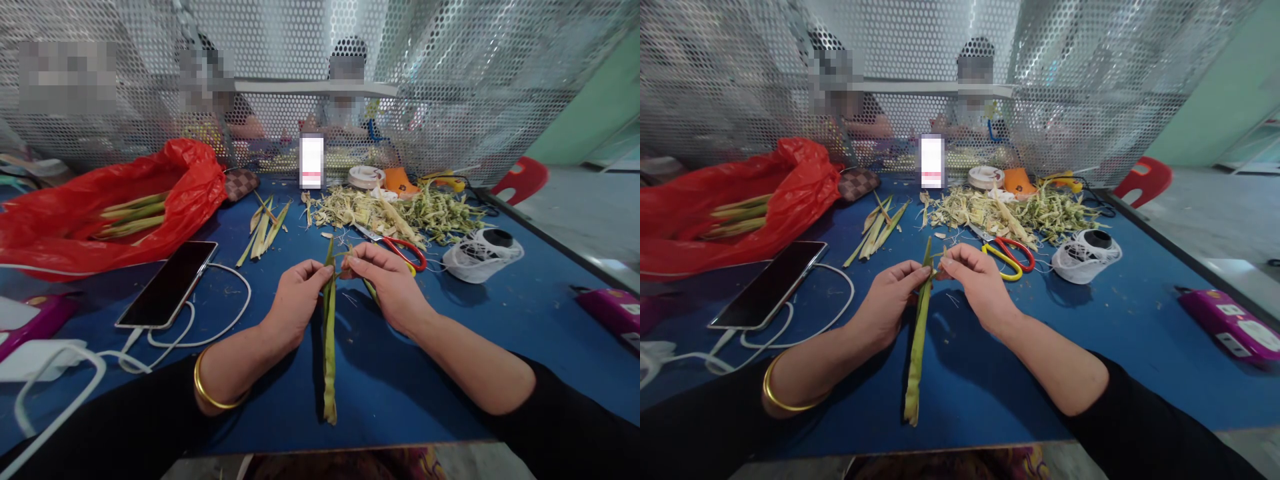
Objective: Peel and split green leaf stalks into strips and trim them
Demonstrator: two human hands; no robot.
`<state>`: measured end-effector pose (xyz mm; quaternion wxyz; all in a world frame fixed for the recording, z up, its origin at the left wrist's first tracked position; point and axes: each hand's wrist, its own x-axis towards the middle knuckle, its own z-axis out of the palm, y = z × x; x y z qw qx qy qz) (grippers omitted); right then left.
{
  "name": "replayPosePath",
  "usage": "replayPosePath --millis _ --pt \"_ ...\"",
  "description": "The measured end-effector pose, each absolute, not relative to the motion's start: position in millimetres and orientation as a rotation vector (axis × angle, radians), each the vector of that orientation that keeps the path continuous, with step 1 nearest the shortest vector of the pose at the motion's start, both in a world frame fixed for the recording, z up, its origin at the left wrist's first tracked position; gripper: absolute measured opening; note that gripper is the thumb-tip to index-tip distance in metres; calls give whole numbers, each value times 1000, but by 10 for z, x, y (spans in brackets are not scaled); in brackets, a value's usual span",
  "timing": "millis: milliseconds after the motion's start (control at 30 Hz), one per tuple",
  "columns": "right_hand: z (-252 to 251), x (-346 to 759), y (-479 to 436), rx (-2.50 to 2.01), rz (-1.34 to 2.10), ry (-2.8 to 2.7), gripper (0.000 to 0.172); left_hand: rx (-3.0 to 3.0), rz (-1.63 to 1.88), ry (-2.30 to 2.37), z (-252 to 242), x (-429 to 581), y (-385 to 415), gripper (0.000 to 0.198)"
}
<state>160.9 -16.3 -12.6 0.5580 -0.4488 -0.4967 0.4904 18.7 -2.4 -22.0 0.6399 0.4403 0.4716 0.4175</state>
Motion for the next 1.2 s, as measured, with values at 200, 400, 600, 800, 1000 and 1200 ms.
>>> replayPosePath --millis 200,400,600,800,1000,1200 --pt "-143 1615 -174 -974 1177 -1203 6 949 970 1065 -202 195 -33 25" --pt "-149 1616 -179 -919 1223 -1218 7 910 977 1073 -201 198 -29 25" --pt "-128 1619 -154 -1058 1130 -1190 12 1022 994 1108 -220 190 -32 25" --pt "-176 1569 -182 -1312 1148 -1299 31 1184 1095 1190 -191 177 -16 24" --pt "-207 1510 -228 -1278 1166 -1384 18 1140 1069 1150 -181 188 -26 21" --pt "-198 1531 -194 -1299 1268 -1253 18 1129 1036 1119 -175 202 -33 19"
